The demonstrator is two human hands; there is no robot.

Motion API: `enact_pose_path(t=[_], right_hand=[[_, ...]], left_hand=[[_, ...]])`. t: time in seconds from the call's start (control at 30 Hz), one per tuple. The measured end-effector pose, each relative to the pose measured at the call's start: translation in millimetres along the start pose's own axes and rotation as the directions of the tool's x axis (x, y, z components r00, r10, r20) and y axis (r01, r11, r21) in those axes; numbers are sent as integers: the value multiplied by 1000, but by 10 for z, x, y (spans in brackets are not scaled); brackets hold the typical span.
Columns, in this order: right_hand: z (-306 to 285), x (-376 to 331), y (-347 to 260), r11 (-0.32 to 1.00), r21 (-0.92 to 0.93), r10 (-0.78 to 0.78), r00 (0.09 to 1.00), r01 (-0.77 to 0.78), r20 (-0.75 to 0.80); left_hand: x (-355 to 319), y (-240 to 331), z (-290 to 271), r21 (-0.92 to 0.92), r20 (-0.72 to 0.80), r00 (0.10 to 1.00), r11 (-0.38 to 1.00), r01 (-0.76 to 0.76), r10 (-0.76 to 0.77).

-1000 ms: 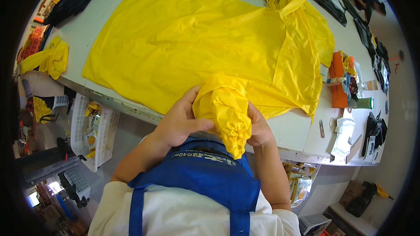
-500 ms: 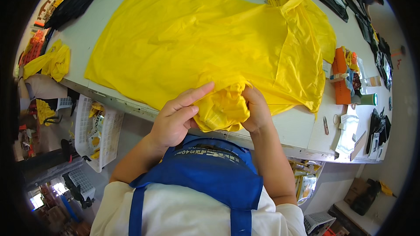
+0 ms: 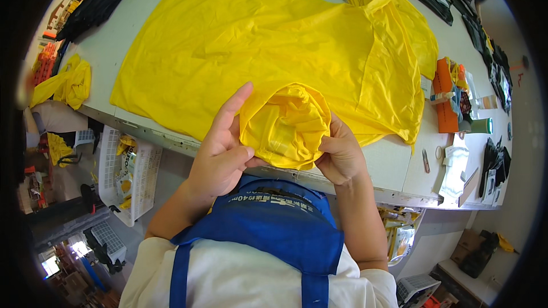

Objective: The person unfolds a yellow plastic raincoat on a table, smooths it out, and uses scissors to cut along seams and edges. They repeatedly lift, spread, and trim the material, handling the fabric and scissors throughout the clip.

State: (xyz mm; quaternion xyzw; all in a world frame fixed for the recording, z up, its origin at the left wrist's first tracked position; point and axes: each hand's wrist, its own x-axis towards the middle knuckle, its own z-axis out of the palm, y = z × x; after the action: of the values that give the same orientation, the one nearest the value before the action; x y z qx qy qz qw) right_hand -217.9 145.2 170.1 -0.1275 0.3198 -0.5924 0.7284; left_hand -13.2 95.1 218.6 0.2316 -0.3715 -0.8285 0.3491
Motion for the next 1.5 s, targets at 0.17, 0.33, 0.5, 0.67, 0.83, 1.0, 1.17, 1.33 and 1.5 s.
enact_pose_path(t=[0.17, 0.33, 0.5, 0.67, 0.83, 1.0, 1.17, 1.33, 1.5], right_hand=[[195, 31, 22, 989, -141, -57, 984, 34, -166], [286, -44, 142, 211, -915, -535, 824, 343, 185], [35, 275, 471, 243, -879, -516, 822, 410, 241], [-878, 257, 1124, -565, -825, -175, 973, 27, 152], [-1165, 52, 1132, -669, -743, -154, 982, -20, 113], [-1064, 6, 1195, -739, -674, -209, 946, 14, 249], [-1157, -14, 1156, -742, -660, -83, 961, 119, 265], [-1070, 9, 934, -615, -767, 51, 979, 186, 196], [-1050, 355, 785, -289, -956, -365, 928, -45, 66]], left_hand=[[-43, 10, 4, 25, 7, 1000, 1000, -10, 10], [-63, -128, -270, 566, 32, 984, 809, -160, 173], [55, 32, -1044, 945, -276, 874, 280, 169, 401], [40, 118, -2330, 620, -599, 796, 581, 527, -82], [-143, 129, -3301, 657, -628, 778, 517, 549, -29], [11, 290, -3533, 636, -716, 695, 466, 615, 59], [337, 330, -3245, 818, -546, 727, 453, 355, 416], [294, 508, -3088, 172, -774, 633, 956, 237, -18], [-136, 143, -3256, 584, -588, 809, 695, 419, 7]])
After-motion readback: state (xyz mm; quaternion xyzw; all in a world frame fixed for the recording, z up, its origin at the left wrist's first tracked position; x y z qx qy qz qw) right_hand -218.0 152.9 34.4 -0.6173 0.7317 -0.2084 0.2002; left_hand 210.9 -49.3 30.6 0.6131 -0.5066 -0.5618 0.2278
